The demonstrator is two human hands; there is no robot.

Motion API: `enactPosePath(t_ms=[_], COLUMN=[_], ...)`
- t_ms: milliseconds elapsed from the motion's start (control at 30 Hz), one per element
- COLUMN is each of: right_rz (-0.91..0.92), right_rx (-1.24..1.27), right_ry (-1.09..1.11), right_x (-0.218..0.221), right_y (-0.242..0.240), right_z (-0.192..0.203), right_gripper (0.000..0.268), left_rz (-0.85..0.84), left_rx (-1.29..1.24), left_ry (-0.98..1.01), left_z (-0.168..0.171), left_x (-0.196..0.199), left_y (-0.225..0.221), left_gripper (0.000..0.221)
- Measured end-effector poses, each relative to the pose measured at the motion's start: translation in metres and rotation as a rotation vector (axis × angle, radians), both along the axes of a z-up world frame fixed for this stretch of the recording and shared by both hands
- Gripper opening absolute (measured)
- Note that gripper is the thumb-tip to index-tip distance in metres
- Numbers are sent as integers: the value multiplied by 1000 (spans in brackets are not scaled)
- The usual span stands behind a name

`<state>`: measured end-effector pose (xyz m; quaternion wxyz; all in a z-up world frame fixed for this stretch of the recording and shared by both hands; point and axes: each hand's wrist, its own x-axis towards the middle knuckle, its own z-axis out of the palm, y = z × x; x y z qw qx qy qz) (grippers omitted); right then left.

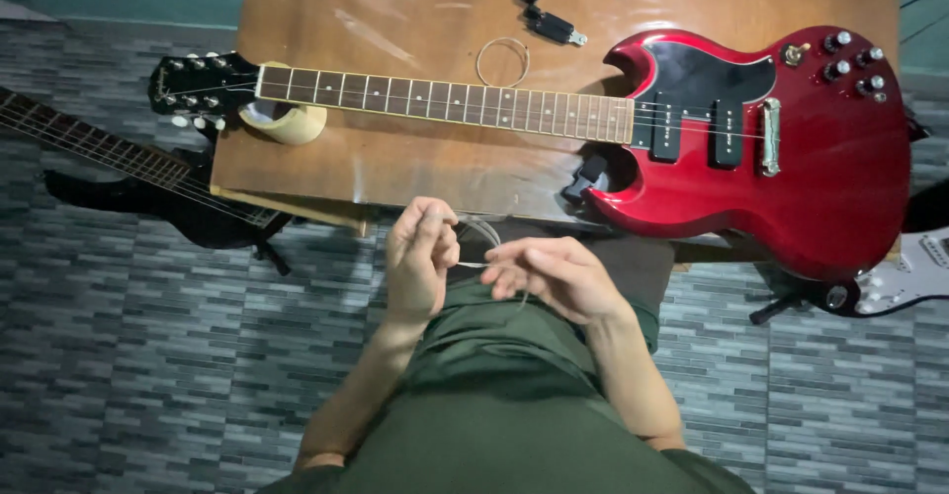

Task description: The person uncoils a new guitar string and threads it through the bridge of a red electric guitar.

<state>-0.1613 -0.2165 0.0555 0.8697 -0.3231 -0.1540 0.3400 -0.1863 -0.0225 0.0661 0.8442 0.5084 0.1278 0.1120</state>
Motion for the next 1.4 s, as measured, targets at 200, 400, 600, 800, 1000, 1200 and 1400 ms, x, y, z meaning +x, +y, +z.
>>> enactPosePath(t_ms=[200,400,600,800,1000,1200,1400], right_rz=[-170,-317,-275,-388,-647,-598,-858], right_rx=[153,44,-193,-51,125,136,-243], right_ry=[-321,-428,-620,-258,-147,-27,-73], right_x=[11,19,11,-1,12,13,17], right_y=[-31,-55,-48,-44,-58,-81,-77], right_z=[-36,-49,-12,-97,-47,-13,-1], right_gripper=[28,12,17,37,47,61,42], left_rz=[-59,-73,-35,-565,-81,-651,-631], left_rx=[-188,-134,-129,-13,922,1954,2247], left_ry=[146,287,453,56,-269,-9,29], left_z=[24,19,-30,-49,2,-71,-128], left_x=[23,33,34,36,123,360,400], left_y=[-55,-99,-94,-55,-27,-9,8], left_gripper=[19,20,19,51,12,34,25])
